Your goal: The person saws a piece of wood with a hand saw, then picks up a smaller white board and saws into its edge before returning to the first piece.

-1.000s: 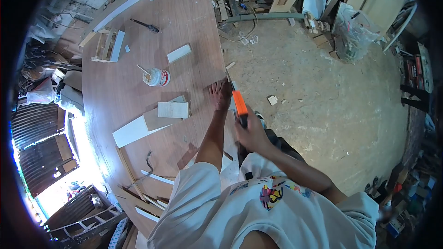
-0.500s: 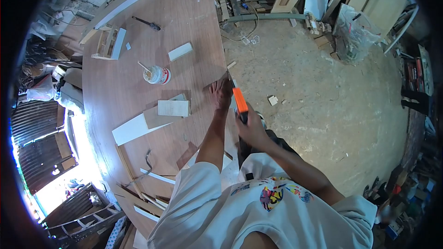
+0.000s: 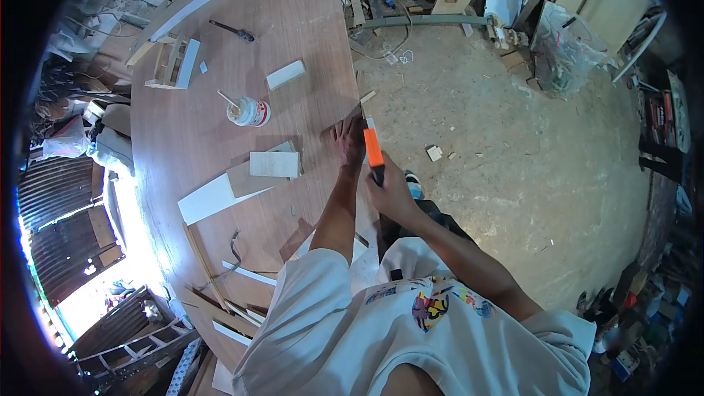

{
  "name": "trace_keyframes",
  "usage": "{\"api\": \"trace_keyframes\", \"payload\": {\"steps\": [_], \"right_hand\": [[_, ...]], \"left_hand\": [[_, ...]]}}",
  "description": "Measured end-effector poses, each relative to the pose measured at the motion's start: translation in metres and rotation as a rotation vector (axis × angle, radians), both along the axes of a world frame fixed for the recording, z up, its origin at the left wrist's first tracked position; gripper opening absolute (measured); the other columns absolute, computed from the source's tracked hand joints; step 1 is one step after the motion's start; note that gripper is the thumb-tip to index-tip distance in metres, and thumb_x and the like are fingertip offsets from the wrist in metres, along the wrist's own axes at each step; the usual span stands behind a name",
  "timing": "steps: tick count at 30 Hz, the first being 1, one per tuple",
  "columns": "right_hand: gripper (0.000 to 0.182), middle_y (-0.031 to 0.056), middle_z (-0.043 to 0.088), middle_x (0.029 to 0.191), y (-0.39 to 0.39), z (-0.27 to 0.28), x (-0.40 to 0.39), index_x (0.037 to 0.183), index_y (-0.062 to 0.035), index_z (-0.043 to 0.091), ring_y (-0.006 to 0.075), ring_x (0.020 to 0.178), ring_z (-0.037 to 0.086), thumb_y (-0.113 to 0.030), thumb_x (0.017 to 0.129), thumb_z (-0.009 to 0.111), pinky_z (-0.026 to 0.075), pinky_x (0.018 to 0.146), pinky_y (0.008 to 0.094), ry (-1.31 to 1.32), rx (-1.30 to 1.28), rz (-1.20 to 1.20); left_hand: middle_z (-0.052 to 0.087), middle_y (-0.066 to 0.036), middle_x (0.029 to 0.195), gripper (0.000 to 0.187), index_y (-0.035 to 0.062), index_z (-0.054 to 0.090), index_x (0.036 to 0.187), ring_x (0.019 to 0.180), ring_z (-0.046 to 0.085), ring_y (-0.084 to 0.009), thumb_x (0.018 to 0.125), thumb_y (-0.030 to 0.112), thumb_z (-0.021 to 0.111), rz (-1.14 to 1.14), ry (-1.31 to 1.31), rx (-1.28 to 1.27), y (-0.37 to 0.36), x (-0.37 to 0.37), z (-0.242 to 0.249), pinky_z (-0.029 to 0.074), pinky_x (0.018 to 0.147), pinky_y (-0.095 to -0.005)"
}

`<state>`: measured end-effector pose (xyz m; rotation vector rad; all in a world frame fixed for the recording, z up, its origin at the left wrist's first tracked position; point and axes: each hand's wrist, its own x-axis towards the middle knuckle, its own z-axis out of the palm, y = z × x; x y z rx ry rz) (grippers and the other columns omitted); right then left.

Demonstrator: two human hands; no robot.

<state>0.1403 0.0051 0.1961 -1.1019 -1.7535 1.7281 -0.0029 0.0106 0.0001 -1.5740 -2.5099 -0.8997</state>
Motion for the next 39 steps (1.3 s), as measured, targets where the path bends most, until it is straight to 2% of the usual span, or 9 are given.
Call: {"api": "trace_keyframes", "payload": {"steps": [8,10,14,15,18,22,26,32,39], "right_hand": [[0.018,0.0078,0.050,0.076,-0.029,0.042,0.033,0.097,0.0004,0.049,0.0165,0.068,0.052,-0.003,0.080,0.055,0.043,0.064,0.0307,0.015,0.016,-0.028],[0.054,0.0198,0.054,0.076,-0.030,0.069,0.045,0.131,0.0019,0.037,0.0238,0.064,0.059,-0.003,0.080,0.054,0.047,0.062,0.0325,-0.022,-0.043,0.012],[0.028,0.0160,0.053,0.072,-0.011,0.047,0.035,0.106,0.0019,0.046,0.0241,0.061,0.056,-0.002,0.080,0.054,0.044,0.058,0.0352,-0.063,-0.001,0.016],[0.014,0.0052,0.044,0.065,-0.005,0.041,0.023,0.093,0.0005,0.047,0.0118,0.060,0.045,-0.003,0.081,0.053,0.040,0.055,0.0290,-0.032,0.053,-0.064],[0.012,0.0046,0.043,0.067,0.005,0.045,0.011,0.090,-0.0002,0.045,0.0112,0.059,0.043,-0.003,0.081,0.053,0.038,0.055,0.0281,-0.031,-0.108,-0.023],[0.012,0.0034,0.042,0.072,-0.013,0.095,0.027,0.091,-0.0011,0.044,0.0093,0.063,0.041,-0.002,0.082,0.053,0.037,0.058,0.0259,0.028,-0.168,0.035],[0.010,0.0033,0.042,0.071,-0.013,0.079,0.035,0.089,-0.0012,0.045,0.0107,0.062,0.042,-0.002,0.083,0.053,0.039,0.058,0.0288,0.038,-0.111,-0.048],[0.012,0.0072,0.044,0.068,0.011,-0.015,-0.007,0.088,0.0003,0.046,0.0152,0.062,0.046,-0.003,0.080,0.054,0.039,0.058,0.0311,-0.041,0.045,-0.054],[0.019,0.0108,0.049,0.073,-0.030,0.045,0.032,0.094,0.0022,0.047,0.0220,0.064,0.050,-0.003,0.078,0.055,0.042,0.061,0.0342,0.017,-0.141,-0.050]], "left_hand": [[0.056,-0.004,0.099,0.040,0.0141,0.062,0.107,0.098,0.051,-0.0247,0.068,0.022,0.066,0.003,0.095,-0.010,-0.001,0.000,0.012,0.038,0.081,-0.0397],[0.057,-0.005,0.101,0.045,0.0139,0.062,0.110,0.099,0.051,-0.0254,0.065,0.020,0.067,-0.033,0.050,0.032,0.002,-0.001,0.001,0.038,0.084,-0.0404],[0.058,-0.005,0.104,0.044,0.0129,0.062,0.108,0.101,0.051,-0.0262,0.066,0.019,0.066,-0.037,-0.084,-0.040,0.000,0.000,0.016,0.038,0.088,-0.0416],[0.058,-0.005,0.104,0.043,0.0123,0.062,0.108,0.102,0.051,-0.0263,0.066,0.019,0.066,-0.011,-0.141,-0.168,0.000,0.002,0.022,0.038,0.089,-0.0419],[0.059,-0.006,0.104,0.041,0.0112,0.063,0.107,0.101,0.051,-0.0271,0.067,0.019,0.065,-0.044,-0.037,0.065,0.000,-0.001,-0.003,0.038,0.088,-0.0420],[0.059,-0.005,0.104,0.040,0.0105,0.062,0.106,0.101,0.052,-0.0271,0.067,0.018,0.065,-0.031,-0.013,0.062,-0.001,0.001,-0.005,0.038,0.087,-0.0415],[0.059,-0.005,0.101,0.035,0.0114,0.063,0.103,0.099,0.052,-0.0264,0.068,0.018,0.064,-0.059,-0.001,0.087,-0.001,-0.002,-0.001,0.038,0.086,-0.0406],[0.058,-0.005,0.097,0.030,0.0112,0.062,0.099,0.096,0.052,-0.0258,0.069,0.018,0.062,-0.023,-0.034,-0.005,0.000,0.004,0.016,0.037,0.084,-0.0405],[0.057,-0.004,0.097,0.035,0.0111,0.061,0.100,0.096,0.051,-0.0248,0.066,0.019,0.066,-0.042,-0.040,0.115,0.000,0.001,-0.002,0.036,0.085,-0.0408]]}}
